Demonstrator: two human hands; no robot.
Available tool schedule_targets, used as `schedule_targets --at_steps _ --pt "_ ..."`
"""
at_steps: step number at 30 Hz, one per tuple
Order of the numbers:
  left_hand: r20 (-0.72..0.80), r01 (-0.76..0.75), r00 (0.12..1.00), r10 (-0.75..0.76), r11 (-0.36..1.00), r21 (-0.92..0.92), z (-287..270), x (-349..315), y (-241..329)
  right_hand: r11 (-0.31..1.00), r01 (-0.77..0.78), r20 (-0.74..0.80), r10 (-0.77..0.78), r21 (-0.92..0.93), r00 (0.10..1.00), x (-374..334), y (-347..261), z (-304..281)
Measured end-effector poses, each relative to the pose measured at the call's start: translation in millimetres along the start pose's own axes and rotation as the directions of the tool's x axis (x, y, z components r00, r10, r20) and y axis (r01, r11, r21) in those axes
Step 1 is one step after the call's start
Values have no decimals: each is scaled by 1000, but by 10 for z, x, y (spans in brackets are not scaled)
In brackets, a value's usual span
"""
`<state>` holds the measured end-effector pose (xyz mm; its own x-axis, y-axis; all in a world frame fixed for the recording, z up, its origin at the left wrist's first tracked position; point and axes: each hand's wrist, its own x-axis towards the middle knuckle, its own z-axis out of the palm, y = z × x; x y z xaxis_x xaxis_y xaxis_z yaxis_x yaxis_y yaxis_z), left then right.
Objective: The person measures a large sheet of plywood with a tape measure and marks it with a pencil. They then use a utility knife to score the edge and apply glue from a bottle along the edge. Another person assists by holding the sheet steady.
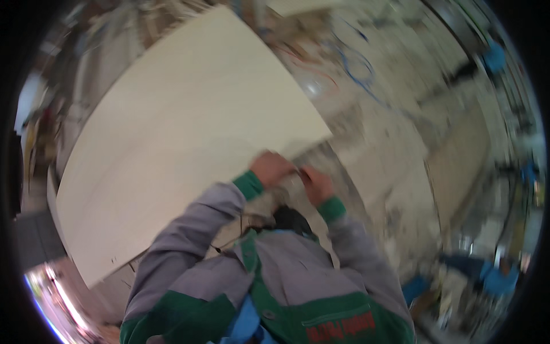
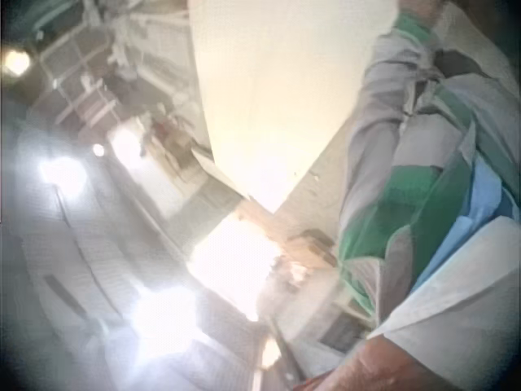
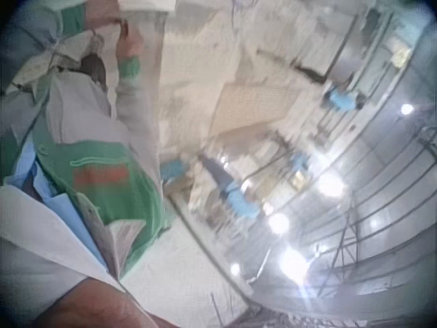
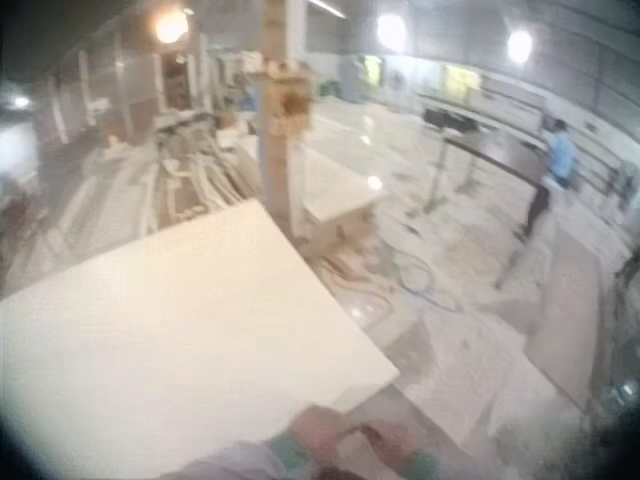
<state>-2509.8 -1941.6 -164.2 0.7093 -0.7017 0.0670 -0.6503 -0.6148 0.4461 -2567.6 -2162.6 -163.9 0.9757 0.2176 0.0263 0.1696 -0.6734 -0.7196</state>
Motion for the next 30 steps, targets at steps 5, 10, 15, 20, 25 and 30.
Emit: schedule_targets --at_steps 5,10,15,20,25,30 --pt "-70 -20 997 31 989 143 -51 629 -285 993 13 -155 -31 -116 987 438 317 -102" --pt "-87 -120 987 137 977 177 90 1533 -337 890 -274 -338 147 -365 930 715 654 -276" --pt "-92 -211 969 231 959 189 110 1480 -431 896 -302 -378 169 -326 910 686 663 -67" --pt "-121 -308 936 330 936 171 -31 333 -768 915 -248 -286 157 -319 945 199 -31 761" --pt "-48 -307 947 317 939 154 -392 -1735 -1020 982 -140 -247 105 -130 963 -605 -1372 2172" --pt "141 -187 975 172 977 105 -1021 -3484 -1029 995 -22 47 18 95 999 -1230 -2401 3207"
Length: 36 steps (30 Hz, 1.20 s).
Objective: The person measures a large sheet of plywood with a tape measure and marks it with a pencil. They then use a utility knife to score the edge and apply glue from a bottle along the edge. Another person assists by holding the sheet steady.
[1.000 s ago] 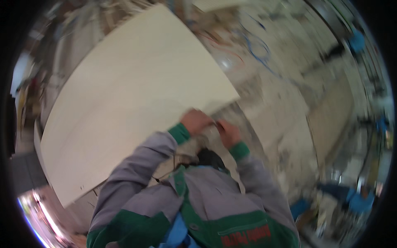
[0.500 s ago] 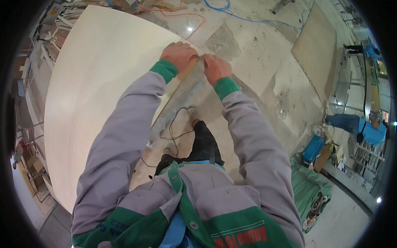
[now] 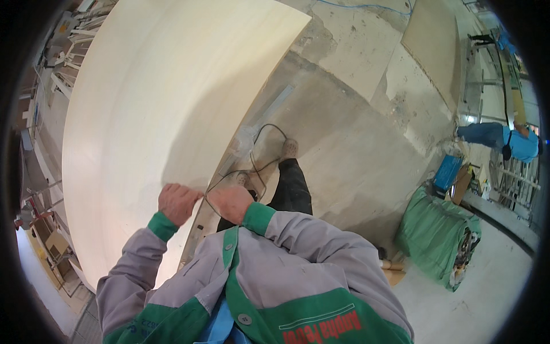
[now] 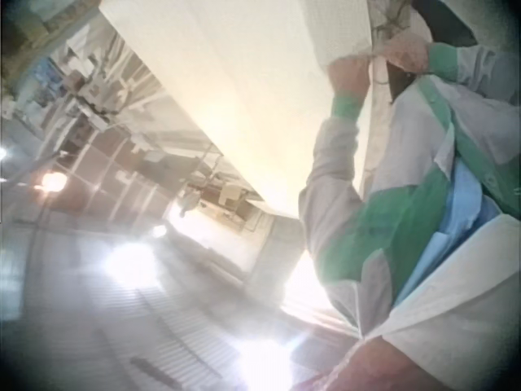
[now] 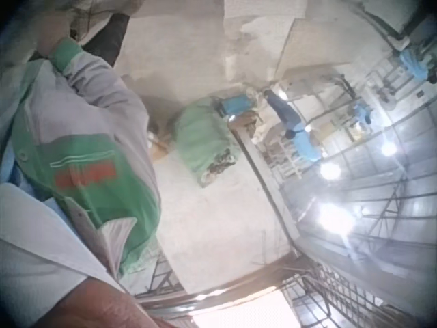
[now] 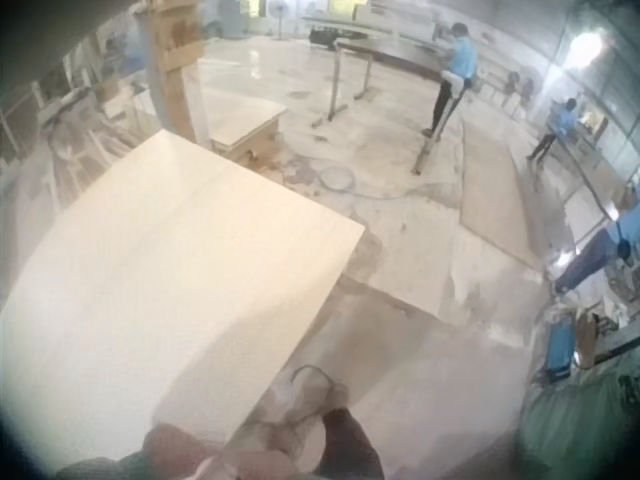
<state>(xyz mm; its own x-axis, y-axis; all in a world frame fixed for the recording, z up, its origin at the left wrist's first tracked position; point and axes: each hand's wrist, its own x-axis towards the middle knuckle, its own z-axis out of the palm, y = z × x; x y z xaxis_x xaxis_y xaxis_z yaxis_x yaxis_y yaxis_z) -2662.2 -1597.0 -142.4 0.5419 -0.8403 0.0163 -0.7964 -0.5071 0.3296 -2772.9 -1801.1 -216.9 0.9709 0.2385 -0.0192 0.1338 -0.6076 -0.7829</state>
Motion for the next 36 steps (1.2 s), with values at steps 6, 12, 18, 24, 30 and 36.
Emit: schedule_targets --at_steps 6,12,18,24,30,36 --pt "-217 -107 965 145 978 178 307 1591 -175 894 -322 -175 279 -311 944 572 819 -1070" --pt "-80 7 997 9 982 191 305 3549 -300 797 -331 -475 64 -505 878 1350 1724 -2353" --pt "-56 -112 991 123 978 175 377 2154 -427 844 -268 -321 122 -464 939 823 1088 -1264" --pt "-25 -25 999 27 996 81 247 -984 -162 987 -72 -11 71 -144 997 -380 -589 803" --pt "218 28 976 -7 995 -94 -57 -2582 401 985 -157 508 98 75 856 -932 -1641 1582" --pt "-157 211 961 -227 971 -111 111 -1270 -256 929 -370 -41 370 24 928 -653 -368 550"
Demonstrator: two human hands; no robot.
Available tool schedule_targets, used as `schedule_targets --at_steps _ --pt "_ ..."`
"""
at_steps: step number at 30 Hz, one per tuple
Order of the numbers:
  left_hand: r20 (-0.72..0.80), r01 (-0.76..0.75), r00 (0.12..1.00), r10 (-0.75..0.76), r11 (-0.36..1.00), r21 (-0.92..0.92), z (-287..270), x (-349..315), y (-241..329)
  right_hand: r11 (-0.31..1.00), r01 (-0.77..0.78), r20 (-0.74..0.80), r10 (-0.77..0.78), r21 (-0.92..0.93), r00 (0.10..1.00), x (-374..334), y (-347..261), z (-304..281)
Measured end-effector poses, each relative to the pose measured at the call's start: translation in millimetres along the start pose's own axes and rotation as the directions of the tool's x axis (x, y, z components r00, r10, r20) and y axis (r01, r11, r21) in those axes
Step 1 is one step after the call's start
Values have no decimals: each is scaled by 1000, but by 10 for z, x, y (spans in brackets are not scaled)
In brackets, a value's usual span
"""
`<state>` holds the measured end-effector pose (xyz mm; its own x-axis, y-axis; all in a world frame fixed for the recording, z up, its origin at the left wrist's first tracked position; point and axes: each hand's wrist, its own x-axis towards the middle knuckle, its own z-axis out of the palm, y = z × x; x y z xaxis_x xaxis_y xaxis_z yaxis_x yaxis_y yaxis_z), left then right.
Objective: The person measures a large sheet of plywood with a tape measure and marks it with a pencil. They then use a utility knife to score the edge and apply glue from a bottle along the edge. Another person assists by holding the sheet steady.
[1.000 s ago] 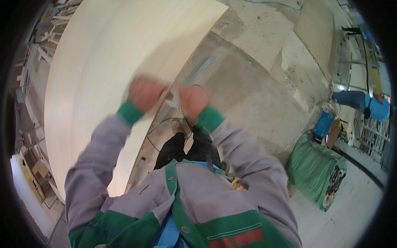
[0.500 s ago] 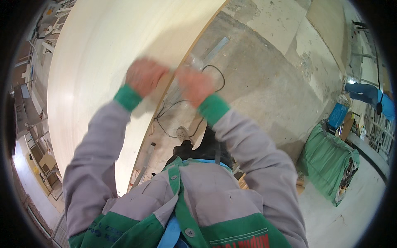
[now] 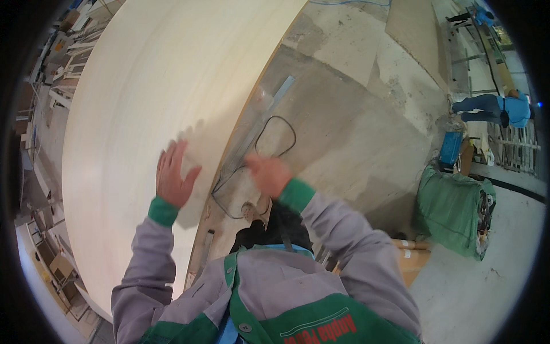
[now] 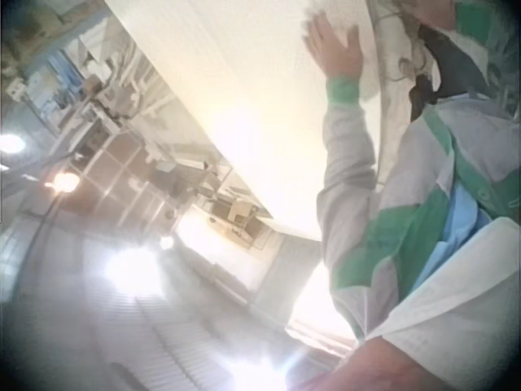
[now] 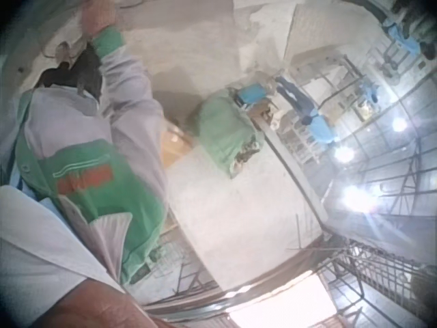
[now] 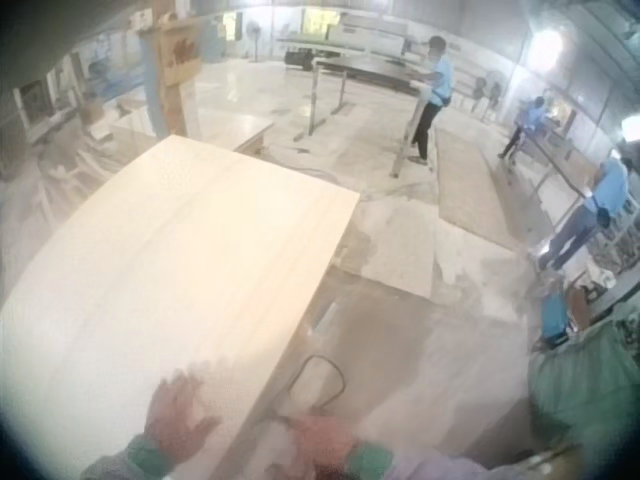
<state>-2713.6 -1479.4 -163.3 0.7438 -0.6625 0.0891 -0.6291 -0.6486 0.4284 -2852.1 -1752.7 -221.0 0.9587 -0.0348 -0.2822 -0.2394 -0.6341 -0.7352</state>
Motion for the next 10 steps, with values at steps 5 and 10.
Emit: schedule_targets --at_steps 5,10 --pt "-34 169 986 -166 973 159 451 1161 60 974 -226 -422 191 -34 886 1516 1031 -2113" --pt "160 283 930 -330 923 260 279 1420 282 977 -187 -556 98 -104 825 2967 1425 -3357"
